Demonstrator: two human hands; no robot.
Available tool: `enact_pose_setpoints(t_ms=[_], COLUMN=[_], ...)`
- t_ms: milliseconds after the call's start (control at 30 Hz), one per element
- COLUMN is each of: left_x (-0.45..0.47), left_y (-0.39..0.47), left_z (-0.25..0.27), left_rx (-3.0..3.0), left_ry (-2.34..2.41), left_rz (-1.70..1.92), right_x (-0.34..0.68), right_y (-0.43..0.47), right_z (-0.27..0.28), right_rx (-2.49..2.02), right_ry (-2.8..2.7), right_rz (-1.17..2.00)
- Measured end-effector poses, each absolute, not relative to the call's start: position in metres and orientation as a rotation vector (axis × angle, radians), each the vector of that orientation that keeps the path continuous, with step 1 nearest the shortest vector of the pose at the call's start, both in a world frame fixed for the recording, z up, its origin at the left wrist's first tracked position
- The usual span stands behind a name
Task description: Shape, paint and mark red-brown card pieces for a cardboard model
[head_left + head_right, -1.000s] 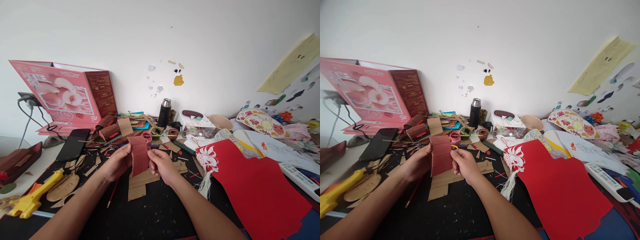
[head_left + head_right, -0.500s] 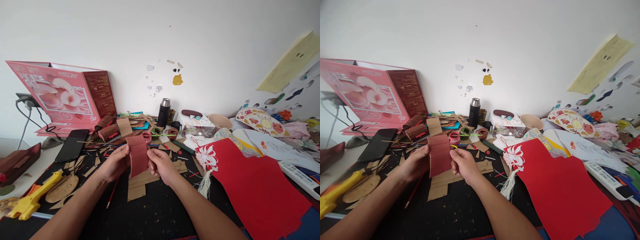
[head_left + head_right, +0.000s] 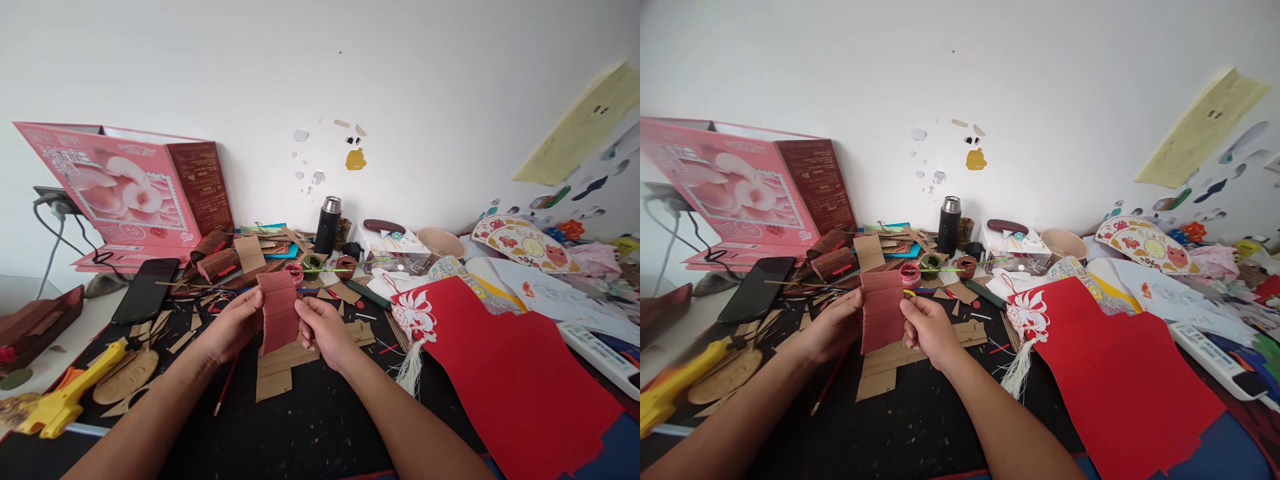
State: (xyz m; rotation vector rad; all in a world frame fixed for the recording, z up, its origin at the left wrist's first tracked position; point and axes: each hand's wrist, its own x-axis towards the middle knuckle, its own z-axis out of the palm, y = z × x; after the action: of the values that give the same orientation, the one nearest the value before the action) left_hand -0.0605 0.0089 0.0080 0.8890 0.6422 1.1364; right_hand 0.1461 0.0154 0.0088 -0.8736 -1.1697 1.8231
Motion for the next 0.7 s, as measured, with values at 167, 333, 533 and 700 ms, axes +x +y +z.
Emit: enact_pose_setpoints(t_ms=[167,333,533,700], left_x=[-0.0574,-0.0576,-0.0575,-0.0604], left_y=[0.0112,0.0121,0.0128,0.0166], left_z=[0.0077,0.0098,0.0124,0.0066], left_rx=[0.881,0.88,0.836,0.802], left_ry=[0.727,0.722,0.792,0.734], left_rz=[1.166,1.192,1.247,1.272], right_x=[0.1462,0.1457,0.1451,0.1462], right_y=[0.0195,0.0233,0.0227,0.0227], right_z=[0.0069,0.0037,0.0017,0.0003], right_rx=[-0.921,-0.967,-0.964,-0.938], right_ry=[-1.156,-1.145,-1.202,-1.214], right_rz=[1.711,1.622,1.591,1.616])
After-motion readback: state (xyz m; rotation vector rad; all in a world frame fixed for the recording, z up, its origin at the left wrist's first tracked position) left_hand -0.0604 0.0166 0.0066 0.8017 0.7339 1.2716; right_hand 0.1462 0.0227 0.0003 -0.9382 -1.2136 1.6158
